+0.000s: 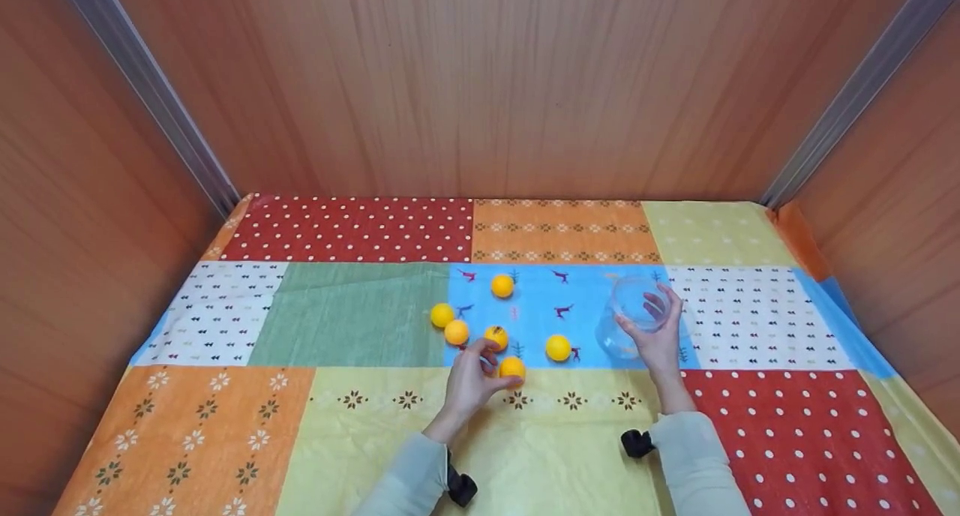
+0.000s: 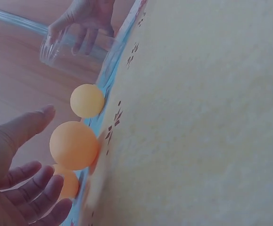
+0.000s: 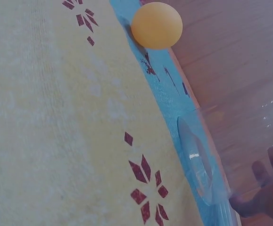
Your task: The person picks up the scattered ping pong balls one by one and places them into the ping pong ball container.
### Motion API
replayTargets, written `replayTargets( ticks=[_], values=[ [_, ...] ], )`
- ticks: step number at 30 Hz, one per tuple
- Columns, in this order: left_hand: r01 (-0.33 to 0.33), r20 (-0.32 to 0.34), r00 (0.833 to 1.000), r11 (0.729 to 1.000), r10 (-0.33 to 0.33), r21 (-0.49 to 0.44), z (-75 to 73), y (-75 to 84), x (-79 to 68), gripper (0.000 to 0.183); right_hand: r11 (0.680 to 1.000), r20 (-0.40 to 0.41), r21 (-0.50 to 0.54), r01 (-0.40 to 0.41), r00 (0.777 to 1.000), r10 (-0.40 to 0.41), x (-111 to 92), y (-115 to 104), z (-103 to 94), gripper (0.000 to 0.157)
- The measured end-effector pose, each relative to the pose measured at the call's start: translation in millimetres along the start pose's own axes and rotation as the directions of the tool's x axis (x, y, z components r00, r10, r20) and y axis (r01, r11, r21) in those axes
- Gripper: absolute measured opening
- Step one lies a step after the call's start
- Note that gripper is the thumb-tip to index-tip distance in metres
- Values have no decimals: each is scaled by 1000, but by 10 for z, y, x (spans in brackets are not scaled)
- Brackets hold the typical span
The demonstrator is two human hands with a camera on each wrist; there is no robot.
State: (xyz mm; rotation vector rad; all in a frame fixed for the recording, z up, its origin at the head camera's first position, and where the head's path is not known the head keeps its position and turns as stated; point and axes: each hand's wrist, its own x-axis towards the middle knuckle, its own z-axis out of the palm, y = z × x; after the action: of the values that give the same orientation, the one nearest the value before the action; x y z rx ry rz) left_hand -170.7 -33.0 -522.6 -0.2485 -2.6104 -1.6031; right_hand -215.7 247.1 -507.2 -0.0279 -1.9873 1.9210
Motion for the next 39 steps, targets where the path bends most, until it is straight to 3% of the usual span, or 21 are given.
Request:
replayTargets(
  ticks=[14,24,39],
  values=[
    [27,13,1000,999,-27,43,87,-58,-18,45,1000,-1,-4,15,1000,-15,-33,-70,23,78],
    [9,29,999,993,-13,115,100,-70,-13,39,999,-7,-38,1,1000,-1,-48,-93,35,78],
    [12,7,1000,993,-13,121,113,27,-11,36,1000,-5,-8,11,1000,-11,-25,-40,25,78]
  ],
)
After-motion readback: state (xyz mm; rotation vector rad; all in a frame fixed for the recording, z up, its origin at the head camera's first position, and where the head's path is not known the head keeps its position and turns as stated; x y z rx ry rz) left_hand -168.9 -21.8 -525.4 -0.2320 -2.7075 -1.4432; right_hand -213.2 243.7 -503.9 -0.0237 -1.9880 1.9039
